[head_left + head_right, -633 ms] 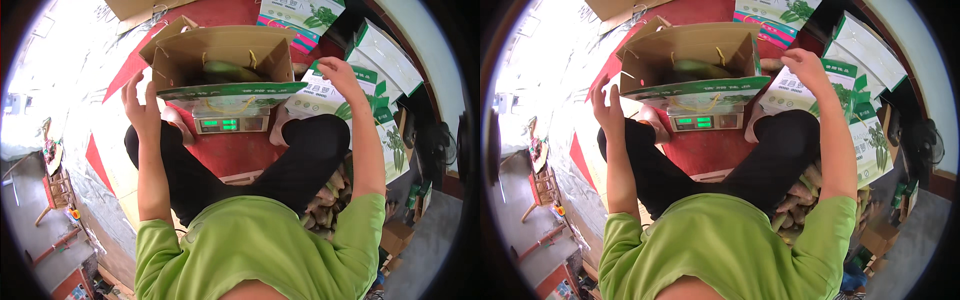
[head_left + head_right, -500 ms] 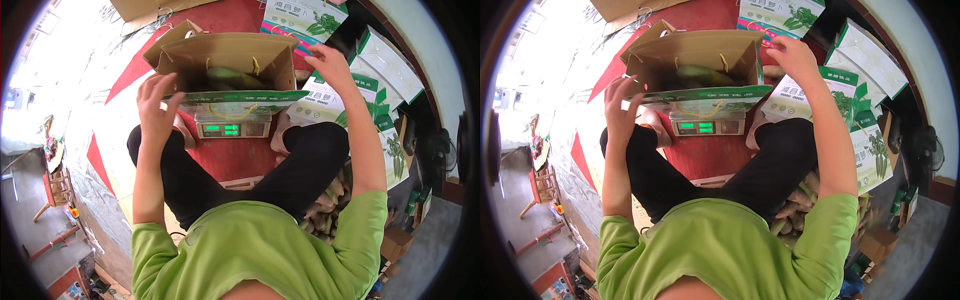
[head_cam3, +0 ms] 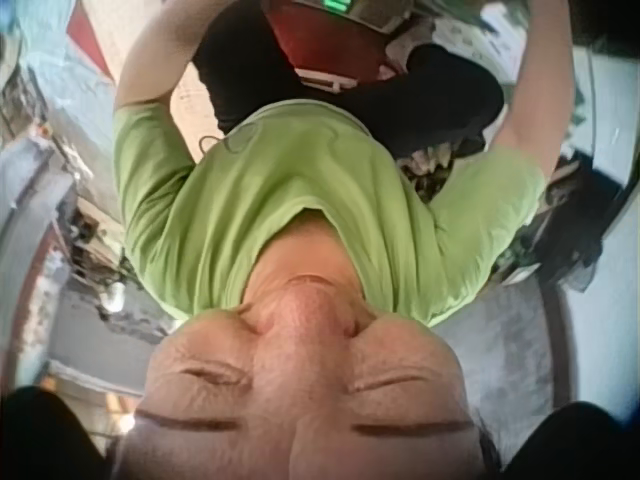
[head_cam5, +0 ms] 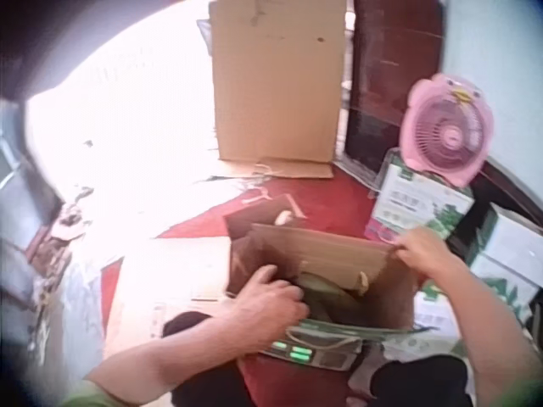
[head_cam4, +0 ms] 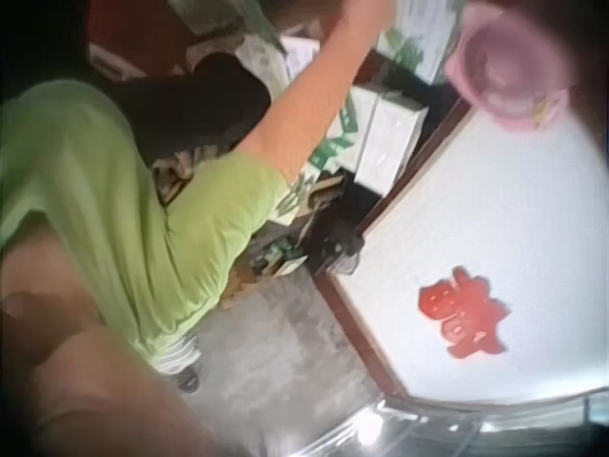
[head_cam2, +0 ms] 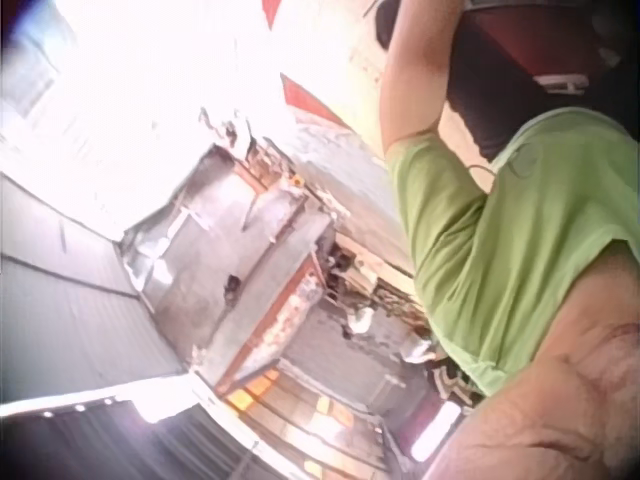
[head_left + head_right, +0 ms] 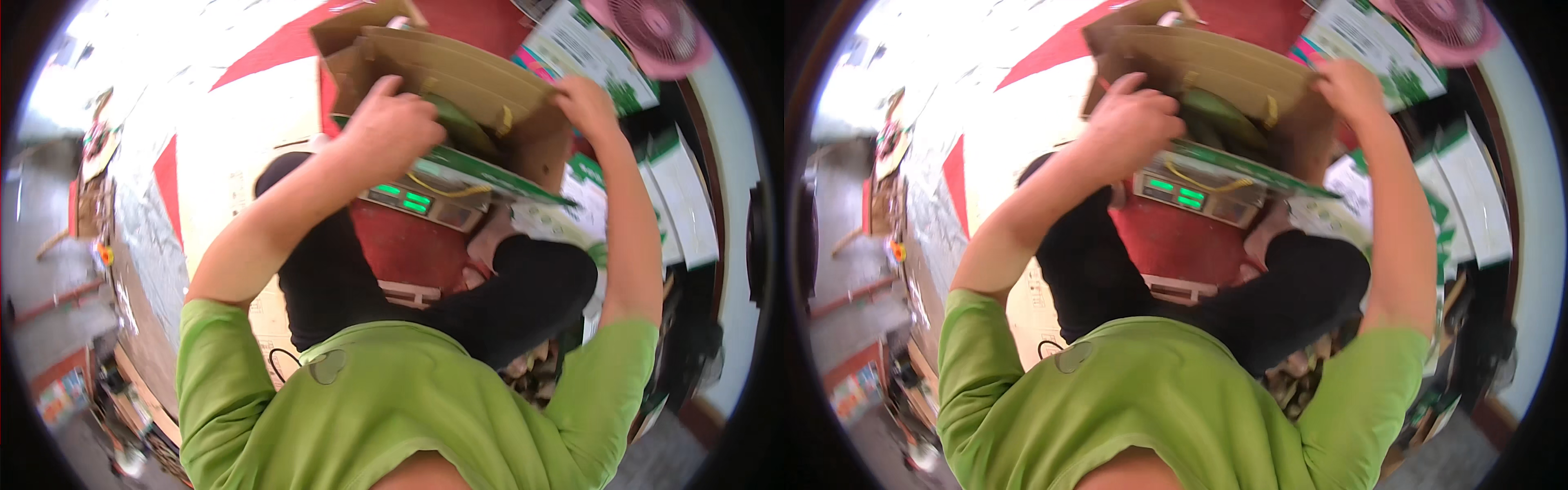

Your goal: Sorting long green vegetables from a pile on the floor into cardboard boxes and weighing them on a digital scale.

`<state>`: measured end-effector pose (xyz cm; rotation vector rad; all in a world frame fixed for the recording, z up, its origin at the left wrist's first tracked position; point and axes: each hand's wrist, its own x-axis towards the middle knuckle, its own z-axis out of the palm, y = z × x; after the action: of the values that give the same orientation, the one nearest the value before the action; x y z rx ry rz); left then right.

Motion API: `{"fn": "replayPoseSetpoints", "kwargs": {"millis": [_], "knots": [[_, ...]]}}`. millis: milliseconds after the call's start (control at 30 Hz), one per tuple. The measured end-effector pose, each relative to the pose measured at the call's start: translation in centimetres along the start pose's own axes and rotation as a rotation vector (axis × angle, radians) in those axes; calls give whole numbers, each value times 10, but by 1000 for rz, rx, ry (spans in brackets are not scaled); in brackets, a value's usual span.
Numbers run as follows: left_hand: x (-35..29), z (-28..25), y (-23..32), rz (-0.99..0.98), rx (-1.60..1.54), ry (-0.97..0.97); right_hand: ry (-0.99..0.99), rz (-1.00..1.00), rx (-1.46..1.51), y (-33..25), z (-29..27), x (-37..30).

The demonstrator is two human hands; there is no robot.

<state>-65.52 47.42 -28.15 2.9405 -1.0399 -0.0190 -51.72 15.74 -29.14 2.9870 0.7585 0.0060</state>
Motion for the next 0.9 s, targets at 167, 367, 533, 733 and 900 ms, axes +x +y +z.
{"fn": "replayPoseSetpoints", "kwargs": {"millis": [167, 367, 533, 733, 900], "knots": [[0, 3, -9, 90, -27, 81, -7, 16, 70, -18, -22, -5], [-49, -4, -55, -39, -108, 244, 27, -61, 190, -73, -67, 43], [-104, -16, -94, -182, -79, 387, 92, -245, 53, -129, -117, 95], [-204, -53, -118, -361, 108, 474, 188, -360, 68, -231, -156, 127], [-303, -57, -111, -474, 284, 404, 273, -523, 98, -330, -147, 128]]}}
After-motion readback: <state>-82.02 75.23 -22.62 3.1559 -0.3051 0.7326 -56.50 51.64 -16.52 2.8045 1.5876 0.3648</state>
